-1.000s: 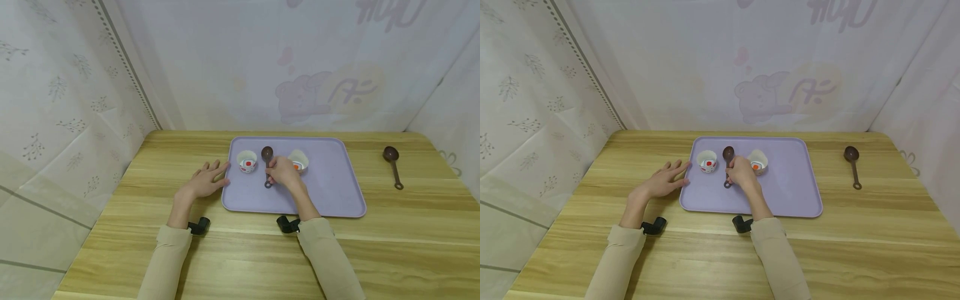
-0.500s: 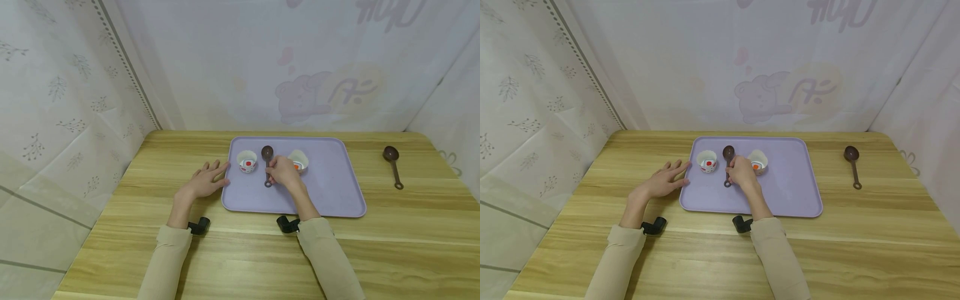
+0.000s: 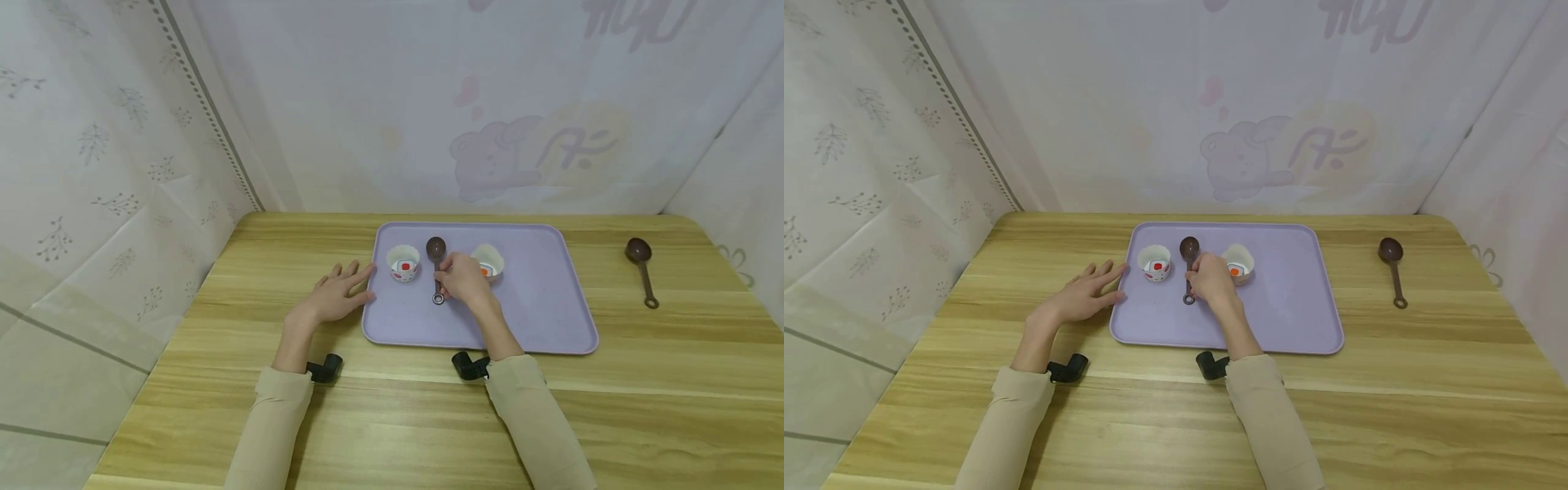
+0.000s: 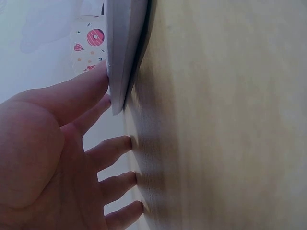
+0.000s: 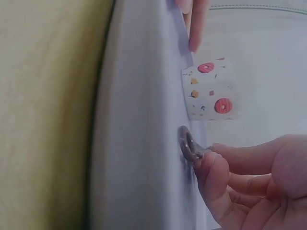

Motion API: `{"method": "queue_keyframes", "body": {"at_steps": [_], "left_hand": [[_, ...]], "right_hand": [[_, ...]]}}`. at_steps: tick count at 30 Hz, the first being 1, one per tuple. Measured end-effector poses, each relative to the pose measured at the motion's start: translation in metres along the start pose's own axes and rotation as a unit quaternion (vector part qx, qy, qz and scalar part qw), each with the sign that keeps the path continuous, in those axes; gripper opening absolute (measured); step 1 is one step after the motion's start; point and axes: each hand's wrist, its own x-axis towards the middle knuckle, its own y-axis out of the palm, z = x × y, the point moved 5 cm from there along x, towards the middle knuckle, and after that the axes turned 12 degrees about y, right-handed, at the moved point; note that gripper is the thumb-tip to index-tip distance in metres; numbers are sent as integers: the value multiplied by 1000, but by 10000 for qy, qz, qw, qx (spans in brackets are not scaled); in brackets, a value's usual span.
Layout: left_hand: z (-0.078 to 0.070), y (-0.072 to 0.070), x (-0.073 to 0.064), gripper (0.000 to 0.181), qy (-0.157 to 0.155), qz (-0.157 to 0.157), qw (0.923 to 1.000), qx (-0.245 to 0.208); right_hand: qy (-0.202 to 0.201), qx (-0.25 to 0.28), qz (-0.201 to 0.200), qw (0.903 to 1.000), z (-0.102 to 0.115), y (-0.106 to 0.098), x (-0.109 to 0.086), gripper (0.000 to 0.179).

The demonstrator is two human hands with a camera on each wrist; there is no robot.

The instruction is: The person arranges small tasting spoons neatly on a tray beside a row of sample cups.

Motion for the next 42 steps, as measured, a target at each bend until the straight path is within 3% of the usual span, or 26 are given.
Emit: {"method": "queue_keyframes", "body": {"at_steps": [22,42], "left_hand": [[0,0,1,66,30,21,10000,22],[-1,-1,-1,66,39,7,10000,44]], "right_hand": [[61,-226,-217,9995,10,-8,-6,21],[-410,-284,-339,9982,22,-18,-23,23]]}}
